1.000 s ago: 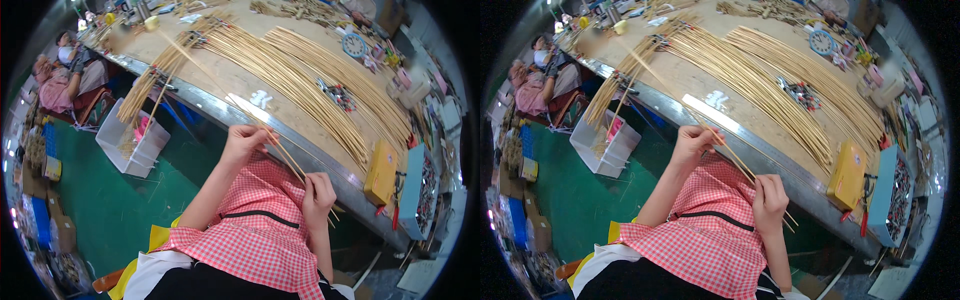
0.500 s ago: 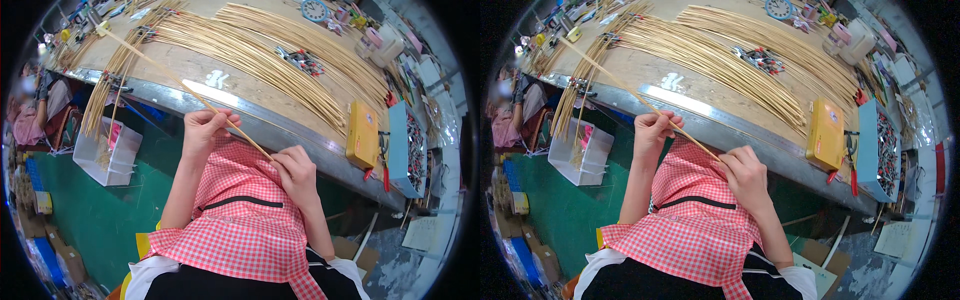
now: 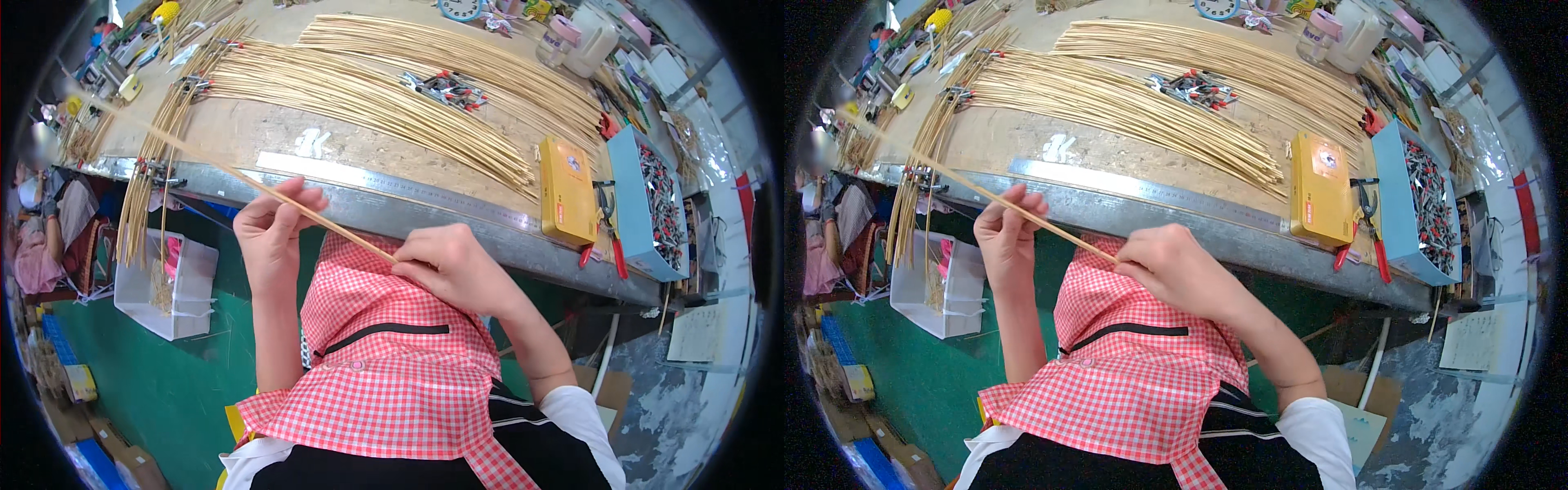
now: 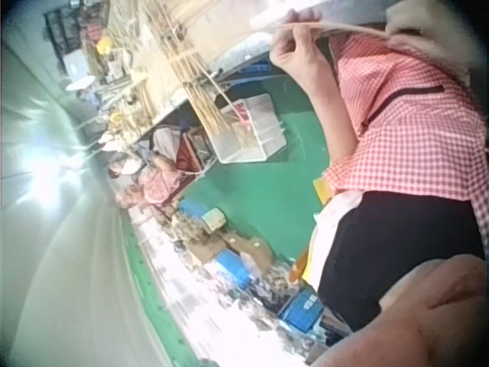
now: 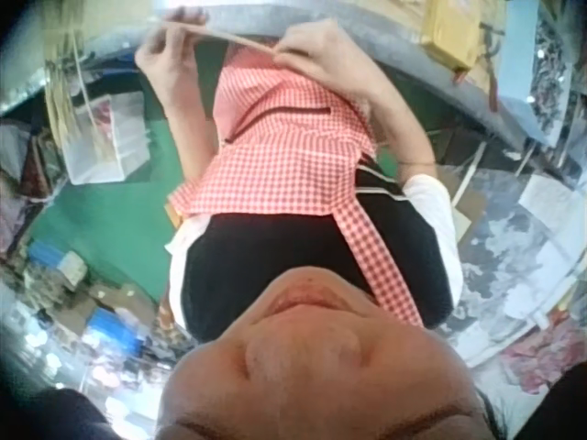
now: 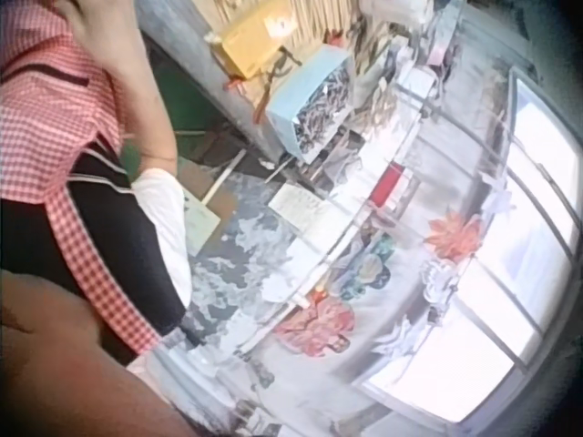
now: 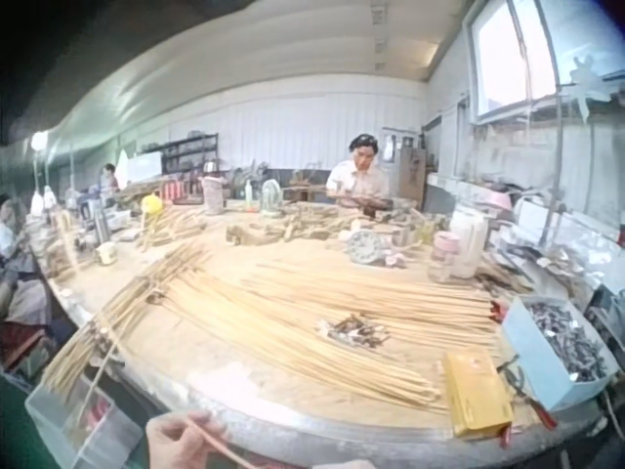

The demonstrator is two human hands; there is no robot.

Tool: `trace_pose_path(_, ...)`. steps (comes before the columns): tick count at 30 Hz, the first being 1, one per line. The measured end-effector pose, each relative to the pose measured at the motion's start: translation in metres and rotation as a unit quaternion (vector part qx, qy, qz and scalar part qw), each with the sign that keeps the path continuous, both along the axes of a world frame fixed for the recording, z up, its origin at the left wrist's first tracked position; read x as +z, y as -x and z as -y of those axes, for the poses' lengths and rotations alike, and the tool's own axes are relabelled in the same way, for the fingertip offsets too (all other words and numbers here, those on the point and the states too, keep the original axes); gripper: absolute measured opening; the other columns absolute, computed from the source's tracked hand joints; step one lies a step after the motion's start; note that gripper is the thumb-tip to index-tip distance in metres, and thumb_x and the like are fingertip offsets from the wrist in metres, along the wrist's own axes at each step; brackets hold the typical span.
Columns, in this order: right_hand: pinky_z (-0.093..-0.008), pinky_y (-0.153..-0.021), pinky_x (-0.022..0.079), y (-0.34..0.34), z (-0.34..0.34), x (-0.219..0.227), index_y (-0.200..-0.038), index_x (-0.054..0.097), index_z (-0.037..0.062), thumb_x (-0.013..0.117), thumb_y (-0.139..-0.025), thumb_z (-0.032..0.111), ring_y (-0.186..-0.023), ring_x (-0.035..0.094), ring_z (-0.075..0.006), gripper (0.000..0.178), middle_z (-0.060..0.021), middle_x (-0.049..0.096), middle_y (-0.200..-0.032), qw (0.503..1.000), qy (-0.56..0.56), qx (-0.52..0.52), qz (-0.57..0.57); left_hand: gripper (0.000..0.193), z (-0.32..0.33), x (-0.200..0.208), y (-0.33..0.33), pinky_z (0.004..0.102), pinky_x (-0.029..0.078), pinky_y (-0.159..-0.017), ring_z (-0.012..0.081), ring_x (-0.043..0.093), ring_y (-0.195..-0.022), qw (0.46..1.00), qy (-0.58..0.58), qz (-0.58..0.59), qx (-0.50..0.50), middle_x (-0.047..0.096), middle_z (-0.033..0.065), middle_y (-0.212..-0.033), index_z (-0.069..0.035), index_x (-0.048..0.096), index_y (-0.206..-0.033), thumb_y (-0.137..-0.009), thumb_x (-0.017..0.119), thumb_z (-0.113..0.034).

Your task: The person repeatedly picks up thin bamboo sticks from a pile on a workbench, aligns them, and secures them with small metal clips. The person then places the assembled sticks back onto the table. This process is repeated continuously throughout the video.

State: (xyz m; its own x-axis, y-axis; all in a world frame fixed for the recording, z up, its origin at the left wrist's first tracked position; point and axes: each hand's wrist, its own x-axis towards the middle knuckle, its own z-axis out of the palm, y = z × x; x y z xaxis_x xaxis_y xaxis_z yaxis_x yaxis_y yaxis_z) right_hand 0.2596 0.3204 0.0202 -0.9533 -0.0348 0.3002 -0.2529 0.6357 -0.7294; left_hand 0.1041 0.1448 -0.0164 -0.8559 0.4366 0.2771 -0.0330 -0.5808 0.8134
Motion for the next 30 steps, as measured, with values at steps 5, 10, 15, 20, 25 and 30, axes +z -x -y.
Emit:
trace_pose_path(5,-0.0245,-0.052,0.044,0.041,-0.008,0.052,-0.084,0.068,-0.0023,0.071,-0.077,0.005,-0.058,0.058,-0.0103,0.010,-0.0066,0.061,-0.066,0.994,0.017,-0.017,-0.106,0.030,-0.009,0.017,-0.014,0.0320,0.056,-0.079,0.0234,0.068,-0.090,0.990,0.081,-0.096,-0.060,0.069,0.0166,-0.096,0.008,0.063,-0.109,-0.079,0.061,0.009)
trace_pose_path(10,-0.0183,-0.046,0.041,0.077,0.004,0.083,-0.084,0.069,-0.0042,0.070,-0.079,-0.001,-0.054,0.055,-0.0046,0.006,-0.0027,0.062,-0.066,0.957,0.157,-0.040,-0.241,0.019,-0.032,0.064,-0.021,0.0267,0.056,-0.075,0.0190,0.068,-0.085,0.961,0.148,-0.224,-0.061,0.070,0.0137,-0.088,0.008,0.067,-0.098,-0.079,0.067,0.006)
trace_pose_path(15,-0.0181,-0.047,0.045,0.077,0.002,0.087,-0.087,0.067,-0.0070,0.068,-0.081,-0.003,-0.056,0.057,-0.0061,0.007,-0.0048,0.063,-0.069,0.941,0.198,-0.053,-0.271,0.012,-0.041,0.075,-0.002,0.0245,0.056,-0.071,0.0148,0.069,-0.079,0.945,0.181,-0.268,-0.046,0.071,0.0100,-0.082,0.006,0.070,-0.091,-0.080,0.069,0.002)
trace_pose_path(20,-0.0230,-0.053,0.048,0.070,-0.009,0.048,-0.083,0.069,-0.0034,0.068,-0.079,0.003,-0.059,0.061,-0.0109,0.008,-0.0090,0.065,-0.069,0.958,0.204,-0.098,-0.174,0.011,-0.049,0.037,0.006,0.0231,0.054,-0.068,0.0118,0.066,-0.077,0.930,0.242,-0.268,-0.074,0.070,0.0088,-0.081,0.006,0.070,-0.090,-0.080,0.070,0.001)
trace_pose_path(25,-0.0202,-0.053,0.050,0.065,-0.011,0.044,-0.084,0.068,-0.0057,0.067,-0.083,0.002,-0.063,0.062,-0.0079,0.008,-0.0067,0.065,-0.074,0.975,0.117,-0.086,-0.170,0.011,-0.048,0.026,0.004,0.0227,0.053,-0.066,0.0118,0.066,-0.075,0.930,0.251,-0.263,-0.059,0.070,0.0089,-0.079,0.005,0.070,-0.090,-0.080,0.069,0.000)
trace_pose_path(30,-0.0203,-0.053,0.050,0.077,-0.006,0.044,-0.082,0.068,-0.0057,0.068,-0.081,0.003,-0.062,0.062,-0.0079,0.009,-0.0068,0.066,-0.070,0.957,0.156,-0.144,-0.198,0.013,-0.045,0.032,-0.002,0.0212,0.050,-0.061,0.0095,0.064,-0.069,0.924,0.267,-0.274,0.006,0.069,0.0069,-0.078,0.005,0.068,-0.095,-0.085,0.062,0.000)
